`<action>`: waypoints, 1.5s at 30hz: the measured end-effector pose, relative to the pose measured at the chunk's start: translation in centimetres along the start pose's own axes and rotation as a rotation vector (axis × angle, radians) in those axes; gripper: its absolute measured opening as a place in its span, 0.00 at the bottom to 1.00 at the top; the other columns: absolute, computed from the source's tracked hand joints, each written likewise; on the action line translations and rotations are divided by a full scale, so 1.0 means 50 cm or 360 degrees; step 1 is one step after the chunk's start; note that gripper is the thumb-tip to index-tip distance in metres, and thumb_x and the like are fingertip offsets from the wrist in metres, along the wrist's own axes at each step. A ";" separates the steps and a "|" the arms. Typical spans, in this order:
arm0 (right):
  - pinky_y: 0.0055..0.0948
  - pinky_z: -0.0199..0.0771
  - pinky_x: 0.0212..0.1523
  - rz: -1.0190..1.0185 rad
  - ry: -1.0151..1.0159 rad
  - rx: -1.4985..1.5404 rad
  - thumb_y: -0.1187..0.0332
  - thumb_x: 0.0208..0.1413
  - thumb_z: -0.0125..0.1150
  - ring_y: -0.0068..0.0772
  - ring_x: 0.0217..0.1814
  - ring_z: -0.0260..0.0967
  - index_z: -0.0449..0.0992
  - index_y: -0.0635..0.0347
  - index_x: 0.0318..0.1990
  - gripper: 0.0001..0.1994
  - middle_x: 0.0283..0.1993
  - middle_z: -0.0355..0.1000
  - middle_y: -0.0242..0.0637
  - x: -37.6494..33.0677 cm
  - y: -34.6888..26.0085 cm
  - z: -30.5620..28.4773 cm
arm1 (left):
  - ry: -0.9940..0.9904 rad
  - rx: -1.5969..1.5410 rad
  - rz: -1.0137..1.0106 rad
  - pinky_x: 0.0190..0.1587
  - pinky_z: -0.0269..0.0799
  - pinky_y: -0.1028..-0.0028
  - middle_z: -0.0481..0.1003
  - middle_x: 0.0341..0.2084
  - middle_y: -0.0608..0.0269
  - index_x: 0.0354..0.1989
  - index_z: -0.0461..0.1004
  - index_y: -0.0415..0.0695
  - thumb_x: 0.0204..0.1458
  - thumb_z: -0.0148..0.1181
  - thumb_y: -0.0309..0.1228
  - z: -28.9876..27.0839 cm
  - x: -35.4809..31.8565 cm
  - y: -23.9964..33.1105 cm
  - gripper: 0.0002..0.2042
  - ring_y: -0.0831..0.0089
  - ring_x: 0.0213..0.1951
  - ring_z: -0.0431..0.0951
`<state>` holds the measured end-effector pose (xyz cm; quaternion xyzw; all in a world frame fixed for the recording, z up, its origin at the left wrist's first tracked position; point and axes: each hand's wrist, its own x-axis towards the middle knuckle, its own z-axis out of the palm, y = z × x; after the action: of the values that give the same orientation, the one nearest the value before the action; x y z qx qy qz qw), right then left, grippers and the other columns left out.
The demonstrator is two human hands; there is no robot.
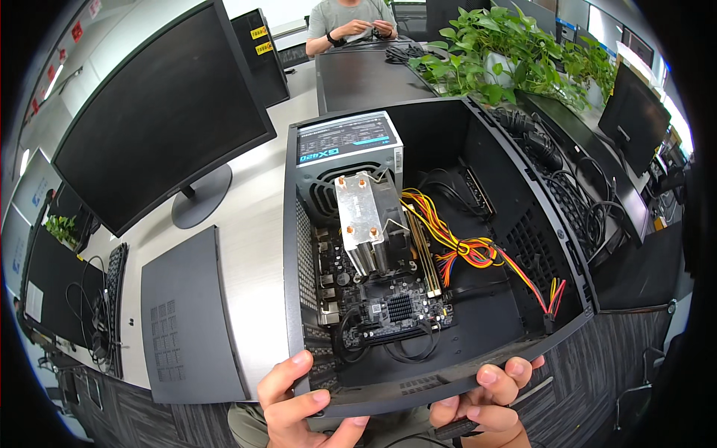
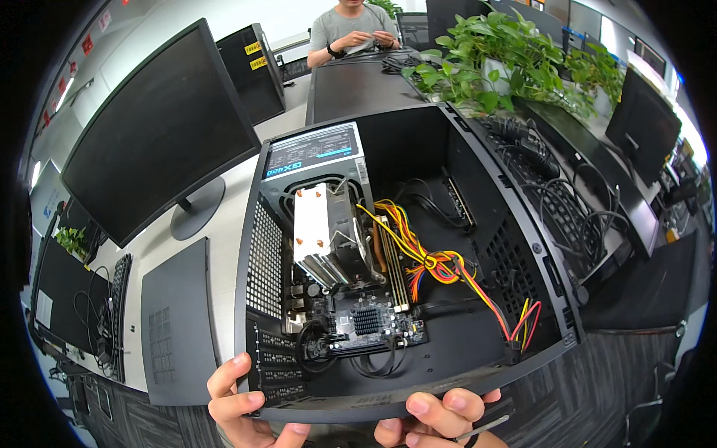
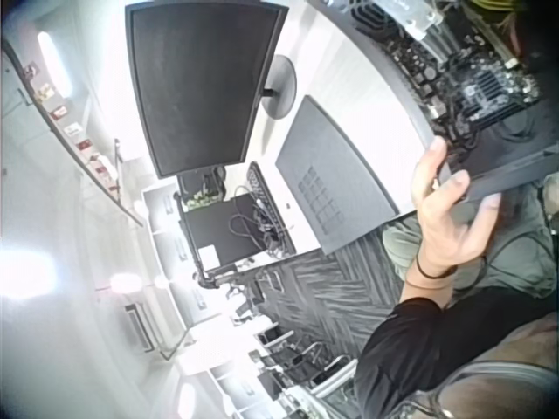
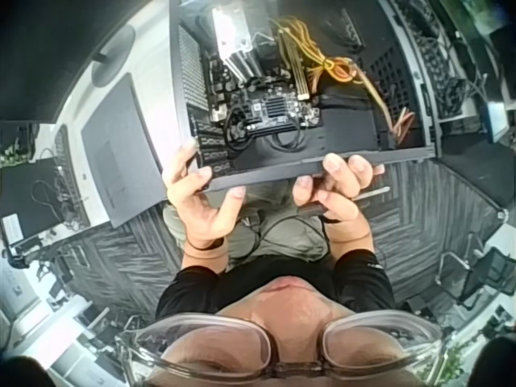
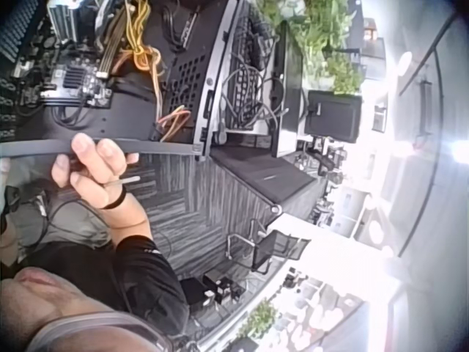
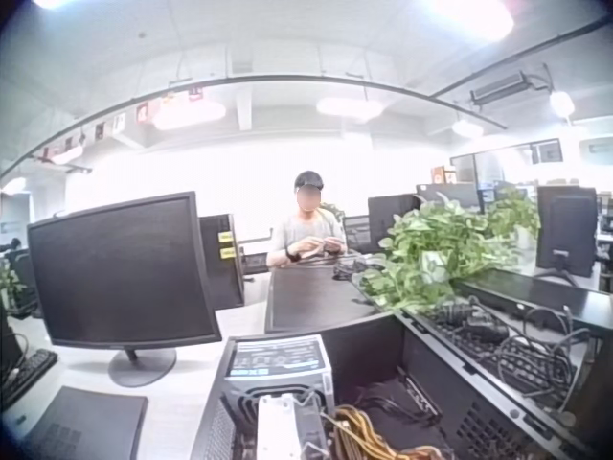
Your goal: The recorder is disassembling a desktop computer, removing the side panel and internal components.
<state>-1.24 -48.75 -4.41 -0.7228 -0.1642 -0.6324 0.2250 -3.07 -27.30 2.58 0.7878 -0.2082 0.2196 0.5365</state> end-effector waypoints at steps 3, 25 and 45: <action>0.56 0.24 0.78 0.0002 -0.0091 -0.0014 0.60 0.52 0.51 0.41 0.77 0.45 0.55 0.41 0.42 0.13 0.55 0.65 0.24 0.004 -0.002 -0.012 | 0.0015 0.0011 0.0002 0.62 0.68 0.58 0.58 0.58 0.48 0.50 0.63 0.48 0.40 0.73 0.23 0.001 -0.002 -0.001 0.29 0.54 0.59 0.68; 0.51 0.28 0.77 -0.0126 -0.0118 0.0119 0.62 0.59 0.51 0.41 0.74 0.51 0.60 0.45 0.47 0.11 0.58 0.66 0.31 0.049 -0.003 0.002 | -0.0019 0.0038 -0.0012 0.56 0.73 0.61 0.58 0.57 0.48 0.50 0.62 0.50 0.39 0.74 0.23 -0.002 0.000 0.000 0.30 0.56 0.54 0.70; 0.51 0.31 0.77 -0.0319 -0.0239 -0.0122 0.62 0.65 0.44 0.41 0.75 0.48 0.61 0.40 0.54 0.11 0.60 0.58 0.27 0.022 0.015 -0.011 | 0.0019 0.0023 0.0081 0.46 0.76 0.67 0.61 0.56 0.48 0.48 0.63 0.50 0.37 0.75 0.24 -0.001 0.003 -0.011 0.31 0.62 0.43 0.74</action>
<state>-1.18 -49.73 -3.37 -0.7561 -0.2277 -0.6018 0.1200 -2.64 -27.06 2.25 0.7848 -0.2232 0.2394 0.5263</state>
